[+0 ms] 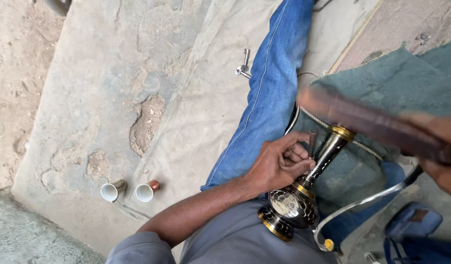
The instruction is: The person sits on the ground and repeatedly hammers a decorative metal object using a wooden mallet and a metal punch. They rotate the object to work on different sections of the handle and body.
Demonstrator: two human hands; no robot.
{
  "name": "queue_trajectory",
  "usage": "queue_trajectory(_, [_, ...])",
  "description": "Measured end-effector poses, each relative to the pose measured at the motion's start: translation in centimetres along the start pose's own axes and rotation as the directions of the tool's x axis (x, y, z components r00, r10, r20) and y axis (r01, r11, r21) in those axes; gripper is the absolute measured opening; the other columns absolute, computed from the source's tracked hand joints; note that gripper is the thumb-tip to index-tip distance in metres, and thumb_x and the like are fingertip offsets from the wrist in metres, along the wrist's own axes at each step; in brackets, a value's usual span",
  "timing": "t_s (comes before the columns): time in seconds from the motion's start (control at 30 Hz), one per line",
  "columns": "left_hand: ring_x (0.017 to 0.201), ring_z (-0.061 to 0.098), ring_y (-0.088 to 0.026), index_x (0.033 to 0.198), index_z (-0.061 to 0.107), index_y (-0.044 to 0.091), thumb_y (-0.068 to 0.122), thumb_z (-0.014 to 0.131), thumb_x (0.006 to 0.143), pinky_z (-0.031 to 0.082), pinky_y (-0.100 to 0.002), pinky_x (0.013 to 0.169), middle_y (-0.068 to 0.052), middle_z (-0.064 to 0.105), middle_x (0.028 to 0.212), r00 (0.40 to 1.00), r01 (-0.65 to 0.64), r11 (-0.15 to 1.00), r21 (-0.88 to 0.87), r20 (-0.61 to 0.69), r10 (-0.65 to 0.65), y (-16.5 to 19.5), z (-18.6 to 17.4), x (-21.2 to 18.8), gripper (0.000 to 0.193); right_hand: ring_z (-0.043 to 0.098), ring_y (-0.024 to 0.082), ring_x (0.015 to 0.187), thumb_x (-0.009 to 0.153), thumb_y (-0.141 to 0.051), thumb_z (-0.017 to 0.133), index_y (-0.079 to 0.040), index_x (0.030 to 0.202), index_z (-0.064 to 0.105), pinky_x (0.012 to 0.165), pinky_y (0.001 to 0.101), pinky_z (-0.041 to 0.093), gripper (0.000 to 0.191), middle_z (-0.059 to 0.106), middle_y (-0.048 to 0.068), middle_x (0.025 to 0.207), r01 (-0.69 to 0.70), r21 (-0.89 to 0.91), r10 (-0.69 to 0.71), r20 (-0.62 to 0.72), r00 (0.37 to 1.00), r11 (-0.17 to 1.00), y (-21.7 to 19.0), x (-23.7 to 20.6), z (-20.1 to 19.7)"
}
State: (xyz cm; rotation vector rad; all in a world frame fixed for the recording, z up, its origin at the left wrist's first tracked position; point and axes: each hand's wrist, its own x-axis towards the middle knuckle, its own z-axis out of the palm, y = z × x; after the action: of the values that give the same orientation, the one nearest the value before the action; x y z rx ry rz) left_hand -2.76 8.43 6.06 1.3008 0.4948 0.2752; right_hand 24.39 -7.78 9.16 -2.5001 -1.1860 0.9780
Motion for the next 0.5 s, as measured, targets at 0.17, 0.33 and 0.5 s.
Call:
queue_trajectory(0.17, [0.078,0.063,-0.004,0.135,0.058,0.002,-0.001,0.077,0.096,0.052,-0.019,0.064,-0.004,0.07,0.09,0.995,0.011,0.999,-0.039,-0.096,-0.014,-1.7,1.3,-1.7,0.043,0.066,0.019,0.077,0.104,-0.011,0.06,0.0,0.12,0.065,0.066,0.0324,0.055,0.02,0.068,0.012,0.09,0.015,0.048,-0.016,0.018,1.0,0.999,1.8,0.4,-2.4])
queue_trajectory(0.33, [0.079,0.066,-0.002,0.134,0.056,0.002,-0.003,0.076,0.094,0.055,-0.015,0.062,-0.003,0.069,0.09,0.996,0.011,1.0,-0.028,-0.088,-0.013,-2.1,4.0,-1.6,0.045,0.065,0.02,0.077,0.1,-0.01,0.06,0.0,0.129,0.065,0.064,0.0322,0.055,0.031,0.067,0.011,0.092,0.136,-0.087,-0.129,0.083,0.988,0.987,5.5,-1.3,-3.5])
queue_trajectory(0.5, [0.08,0.067,-0.001,0.13,0.055,0.002,-0.003,0.078,0.093,0.058,-0.014,0.064,-0.003,0.068,0.088,0.993,0.017,0.999,-0.038,-0.119,-0.022,-0.6,4.8,-0.6,0.043,0.063,0.018,0.053,0.117,-0.025,0.053,-0.002,0.125,0.067,0.055,0.0349,0.053,0.028,0.069,0.007,0.084,-0.104,-0.125,0.115,0.086,0.99,0.987,5.5,-2.5,-6.8])
